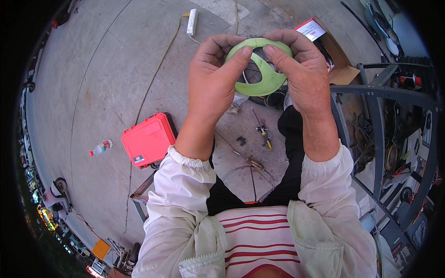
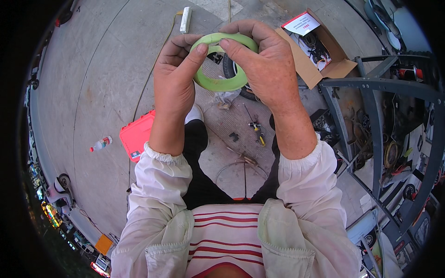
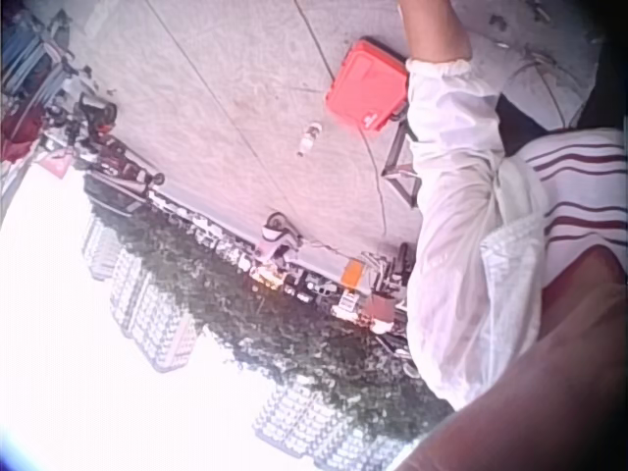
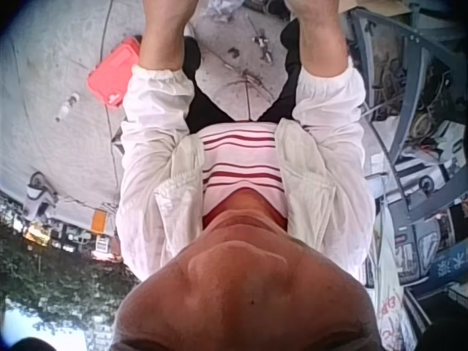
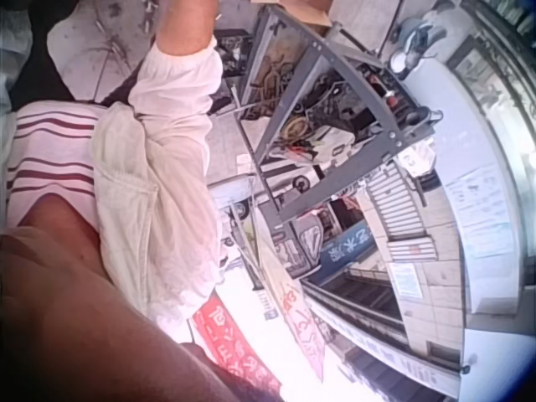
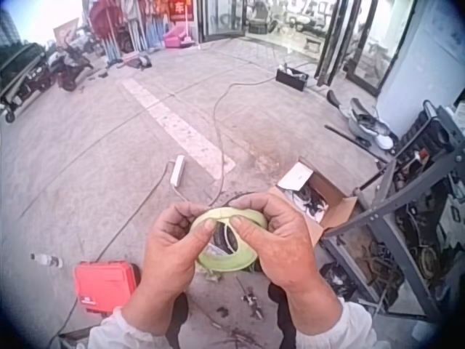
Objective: The person assembles a motorcycle headlight by fitting a green plastic ring into a black housing, then inserting the main headlight unit. They repeatedly test the fit and alignment of the components and use a screwdriver to adjust internal parts.
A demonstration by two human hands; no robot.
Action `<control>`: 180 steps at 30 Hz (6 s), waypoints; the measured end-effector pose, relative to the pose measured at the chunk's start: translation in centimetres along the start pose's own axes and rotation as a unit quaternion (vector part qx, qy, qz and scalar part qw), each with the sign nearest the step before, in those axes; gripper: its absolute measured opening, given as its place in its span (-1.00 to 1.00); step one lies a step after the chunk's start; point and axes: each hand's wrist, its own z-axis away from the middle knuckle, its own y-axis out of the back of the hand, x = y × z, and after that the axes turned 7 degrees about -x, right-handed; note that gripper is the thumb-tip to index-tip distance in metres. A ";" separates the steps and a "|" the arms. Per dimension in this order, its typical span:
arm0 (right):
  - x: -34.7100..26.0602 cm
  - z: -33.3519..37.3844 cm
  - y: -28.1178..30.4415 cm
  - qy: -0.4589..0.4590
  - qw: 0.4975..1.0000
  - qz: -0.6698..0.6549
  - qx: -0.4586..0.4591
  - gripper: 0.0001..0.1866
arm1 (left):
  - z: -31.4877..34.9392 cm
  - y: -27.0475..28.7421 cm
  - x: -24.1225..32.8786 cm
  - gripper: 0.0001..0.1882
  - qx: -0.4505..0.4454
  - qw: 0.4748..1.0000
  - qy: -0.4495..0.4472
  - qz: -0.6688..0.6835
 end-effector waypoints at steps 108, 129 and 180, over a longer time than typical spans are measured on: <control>-0.2 -0.1 1.8 -0.138 0.982 -0.057 -0.119 -0.74 | -0.2 1.5 1.9 -0.84 -0.120 0.978 0.166 -0.025; -0.3 -0.1 1.9 -0.134 0.981 -0.065 -0.122 -0.71 | -0.2 1.6 1.8 -0.83 -0.114 0.979 0.170 -0.016; -0.2 4.1 21.1 -0.074 0.900 -0.376 0.208 -0.75 | -0.4 -0.3 -38.7 -0.16 -0.007 0.871 0.487 0.060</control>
